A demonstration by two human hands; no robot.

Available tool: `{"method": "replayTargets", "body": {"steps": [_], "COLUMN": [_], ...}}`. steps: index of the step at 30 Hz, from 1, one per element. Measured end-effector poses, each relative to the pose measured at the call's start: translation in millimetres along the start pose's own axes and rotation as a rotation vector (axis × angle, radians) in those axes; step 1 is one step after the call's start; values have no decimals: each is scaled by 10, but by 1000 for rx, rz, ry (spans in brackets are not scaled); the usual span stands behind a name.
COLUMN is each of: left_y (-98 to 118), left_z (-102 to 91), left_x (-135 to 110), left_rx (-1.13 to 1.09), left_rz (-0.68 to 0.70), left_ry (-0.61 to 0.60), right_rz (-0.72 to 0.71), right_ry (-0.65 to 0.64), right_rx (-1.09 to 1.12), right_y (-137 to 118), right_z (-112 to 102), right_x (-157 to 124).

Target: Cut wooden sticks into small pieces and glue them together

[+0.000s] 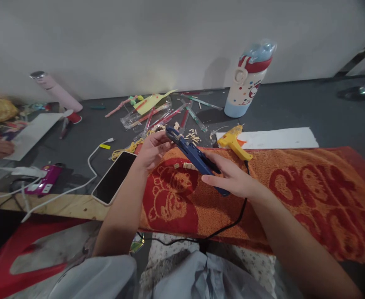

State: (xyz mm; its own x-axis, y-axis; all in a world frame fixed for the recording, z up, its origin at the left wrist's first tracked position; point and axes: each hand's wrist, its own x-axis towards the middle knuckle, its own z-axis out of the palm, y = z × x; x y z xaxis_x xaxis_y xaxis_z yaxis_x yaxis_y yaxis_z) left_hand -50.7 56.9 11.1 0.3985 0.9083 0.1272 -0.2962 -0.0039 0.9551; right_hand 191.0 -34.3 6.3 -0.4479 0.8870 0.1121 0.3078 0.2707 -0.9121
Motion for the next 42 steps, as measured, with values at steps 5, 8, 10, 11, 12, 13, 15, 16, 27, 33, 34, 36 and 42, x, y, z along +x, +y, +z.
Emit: {"method": "replayTargets", "body": {"steps": [5,8,10,11,12,13,15,16,27,33,34,36,42], "left_y": [-3,1,0,-2,-5,-7,-9,-8,-8,-19,-25,-41,-55], "left_z": [14,23,22,19,16,13,11,12,29,37,36,31,41], "left_x": [2,5,7,9,9,10,10,9,3,14,16,20,14], "left_rx": [7,14,15,15,13,12,10,9,13,-13,-18,-27,-40], "left_rz": [-9,-9,-10,-12,-13,-14,-17,-17,-48,-47,-48,-55,-68], "left_ry": [20,13,9,7,6,8,14,19,53,65,70,81,103], "right_rz": [27,46,53,55,58,62,70,72,124,125,124,124,111], "right_ry": [-9,-9,-11,-12,-14,-14,-11,-11,-60,-74,-72,-65,-64], "right_rx": [42,68,93,106,118,127,140,144,159,178,178,177,180], "right_y": [1,6,20,28,35,41,44,42,-10,-31,-29,-21,-18], "right_z": [-12,-14,-12,-12,-11,-11,-12,-14,-50,-50,-49,-47,-46], "right_x": [-1,4,6,7,7,6,5,5,16,23,23,22,25]}}
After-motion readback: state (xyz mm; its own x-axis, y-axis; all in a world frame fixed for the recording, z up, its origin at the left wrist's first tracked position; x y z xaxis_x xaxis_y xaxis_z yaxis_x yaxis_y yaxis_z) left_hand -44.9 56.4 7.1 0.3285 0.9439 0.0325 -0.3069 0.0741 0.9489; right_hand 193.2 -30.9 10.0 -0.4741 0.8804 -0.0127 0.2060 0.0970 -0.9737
